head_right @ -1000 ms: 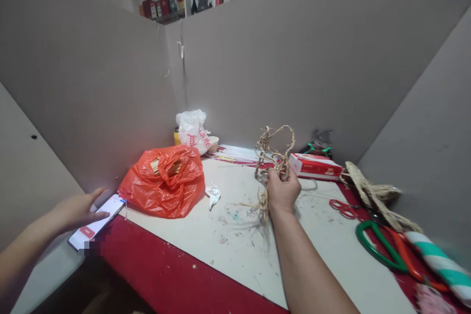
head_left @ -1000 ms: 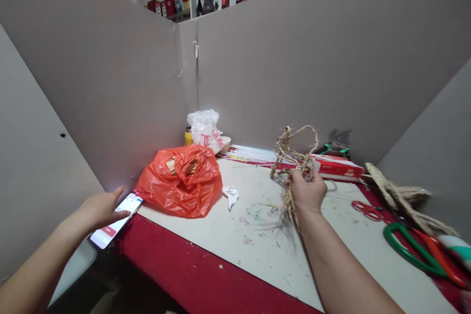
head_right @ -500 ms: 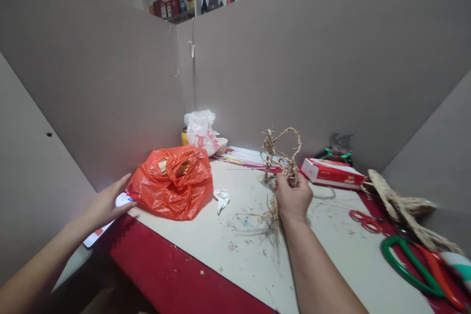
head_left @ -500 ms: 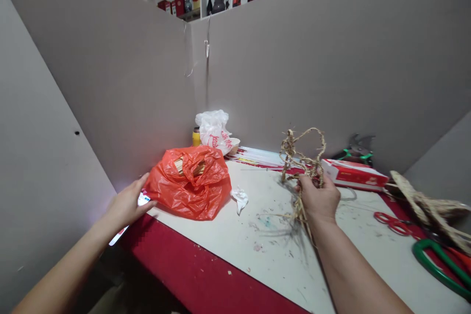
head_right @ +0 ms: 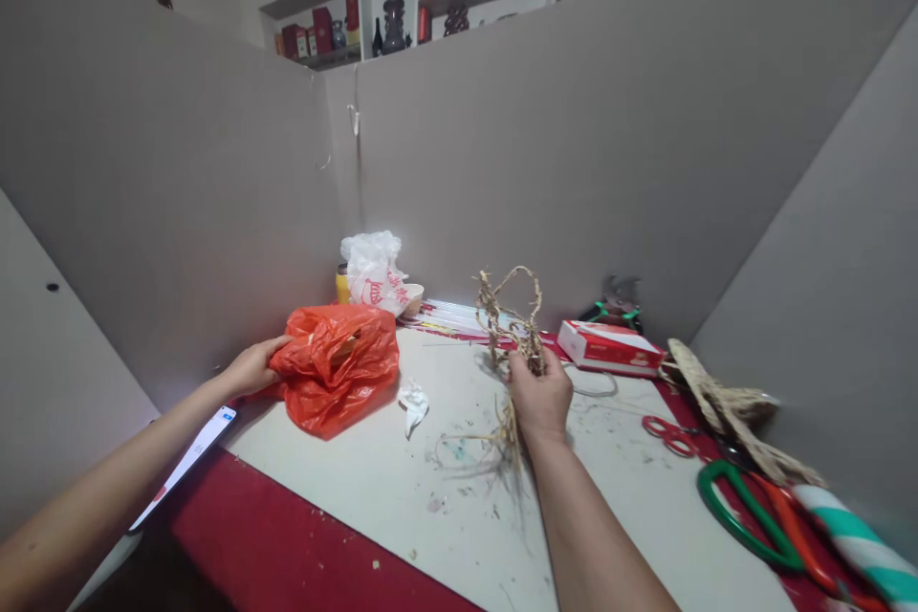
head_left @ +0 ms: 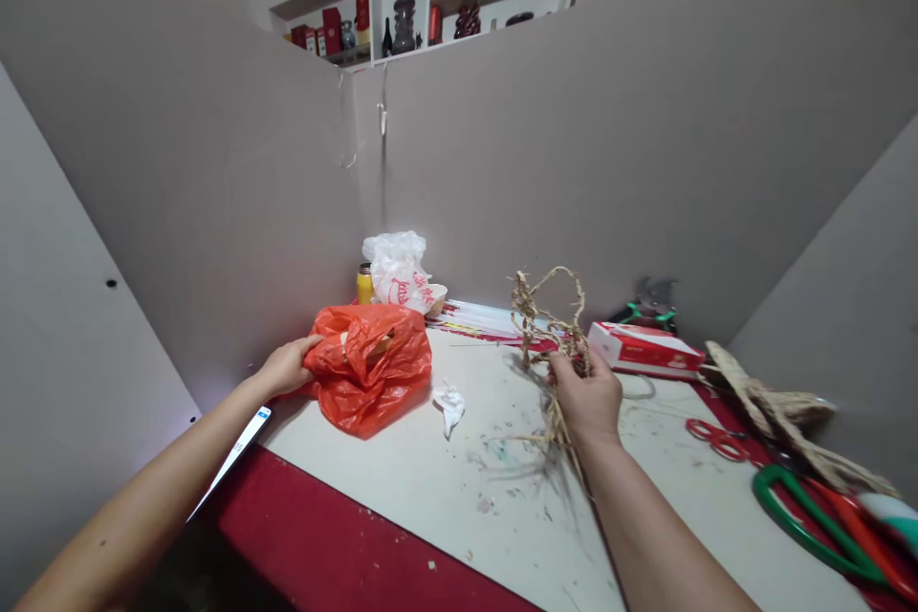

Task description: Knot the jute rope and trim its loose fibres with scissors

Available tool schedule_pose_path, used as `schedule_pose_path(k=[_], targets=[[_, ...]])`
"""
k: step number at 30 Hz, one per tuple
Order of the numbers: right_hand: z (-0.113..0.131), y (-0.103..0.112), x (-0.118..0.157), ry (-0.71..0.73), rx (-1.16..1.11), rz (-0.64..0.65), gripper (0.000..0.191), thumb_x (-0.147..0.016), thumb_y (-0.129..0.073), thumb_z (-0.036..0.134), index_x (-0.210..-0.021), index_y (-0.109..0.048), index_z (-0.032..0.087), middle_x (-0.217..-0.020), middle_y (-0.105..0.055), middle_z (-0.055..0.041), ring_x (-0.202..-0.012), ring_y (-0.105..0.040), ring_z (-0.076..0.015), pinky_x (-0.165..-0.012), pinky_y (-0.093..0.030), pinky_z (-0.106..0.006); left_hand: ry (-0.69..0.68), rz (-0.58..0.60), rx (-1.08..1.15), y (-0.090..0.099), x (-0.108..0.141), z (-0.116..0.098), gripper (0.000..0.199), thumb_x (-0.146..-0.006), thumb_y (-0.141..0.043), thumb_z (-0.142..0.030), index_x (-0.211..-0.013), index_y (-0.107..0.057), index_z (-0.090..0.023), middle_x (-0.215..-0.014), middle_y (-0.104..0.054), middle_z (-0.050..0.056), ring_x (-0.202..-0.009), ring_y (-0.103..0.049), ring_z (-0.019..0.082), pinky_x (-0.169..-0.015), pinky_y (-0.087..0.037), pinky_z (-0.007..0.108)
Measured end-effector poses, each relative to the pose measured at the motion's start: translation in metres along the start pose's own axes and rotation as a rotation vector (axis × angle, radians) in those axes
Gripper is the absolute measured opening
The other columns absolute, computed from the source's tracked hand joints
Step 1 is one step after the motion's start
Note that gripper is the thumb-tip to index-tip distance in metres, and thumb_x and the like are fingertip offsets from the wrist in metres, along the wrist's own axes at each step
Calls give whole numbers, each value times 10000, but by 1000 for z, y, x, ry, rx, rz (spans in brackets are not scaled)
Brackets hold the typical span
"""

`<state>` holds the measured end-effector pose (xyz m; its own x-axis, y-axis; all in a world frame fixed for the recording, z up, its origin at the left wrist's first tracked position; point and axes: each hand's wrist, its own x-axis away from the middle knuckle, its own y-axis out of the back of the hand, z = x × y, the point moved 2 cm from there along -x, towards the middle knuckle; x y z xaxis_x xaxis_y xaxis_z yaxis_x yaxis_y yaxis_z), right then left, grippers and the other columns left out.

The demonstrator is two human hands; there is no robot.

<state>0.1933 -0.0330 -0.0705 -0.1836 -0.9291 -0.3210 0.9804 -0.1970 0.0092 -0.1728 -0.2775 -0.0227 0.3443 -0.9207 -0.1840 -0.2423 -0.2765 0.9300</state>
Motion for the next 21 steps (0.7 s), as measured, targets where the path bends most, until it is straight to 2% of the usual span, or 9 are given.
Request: schedule_pose_path(k=[3, 9, 12, 16, 21], targets=[[-3, 1, -1, -4, -12, -3, 381, -643, -613, 356, -931, -663, 111, -596, -553, 11, -509, -490, -126, -520, -412, -235, -30, -31, 102, 2, 6, -3, 456, -718, -503, -241, -1162, -607, -274, -1137, -676, 5, -990, -631, 237, -869, -452, 313], [-10, 0, -4, -11, -59, 6, 410, -659, -625, 372, -974, -661, 111, -605, -561, 15, -510, -493, -124, -512, -419, -228, -148, -18, 291, 0, 6, -13, 423, -685, -467, -171, -1062, -655, -207, -1080, -696, 22, -992, -626, 226, -907, -452, 342], [-11, -1, -5, 19, -24, 15, 354, -674, -626, 370, -923, -656, 120, -598, -568, 19, -522, -506, -132, -542, -426, -242, -185, -15, 334, -7, -8, -19, 398, -700, -478, -186, -1053, -659, -200, -1095, -694, 32, -1012, -621, 233, -924, -449, 356], [-11, -2, -3, 52, 4, 43, 314, -693, -618, 376, -875, -644, 122, -594, -567, 19, -528, -508, -133, -549, -418, -242, -223, -66, 338, -15, -36, -22, 397, -717, -517, -217, -1090, -651, -191, -1155, -675, 41, -1071, -602, 246, -950, -435, 356], [-13, -1, -2, 64, 26, 56, 319, -705, -605, 386, -894, -647, 132, -633, -593, 9, -539, -515, -132, -566, -419, -243, -223, -66, 174, -21, -64, -24, 449, -712, -545, -209, -1155, -611, -172, -1202, -646, 69, -1084, -590, 263, -939, -442, 361]])
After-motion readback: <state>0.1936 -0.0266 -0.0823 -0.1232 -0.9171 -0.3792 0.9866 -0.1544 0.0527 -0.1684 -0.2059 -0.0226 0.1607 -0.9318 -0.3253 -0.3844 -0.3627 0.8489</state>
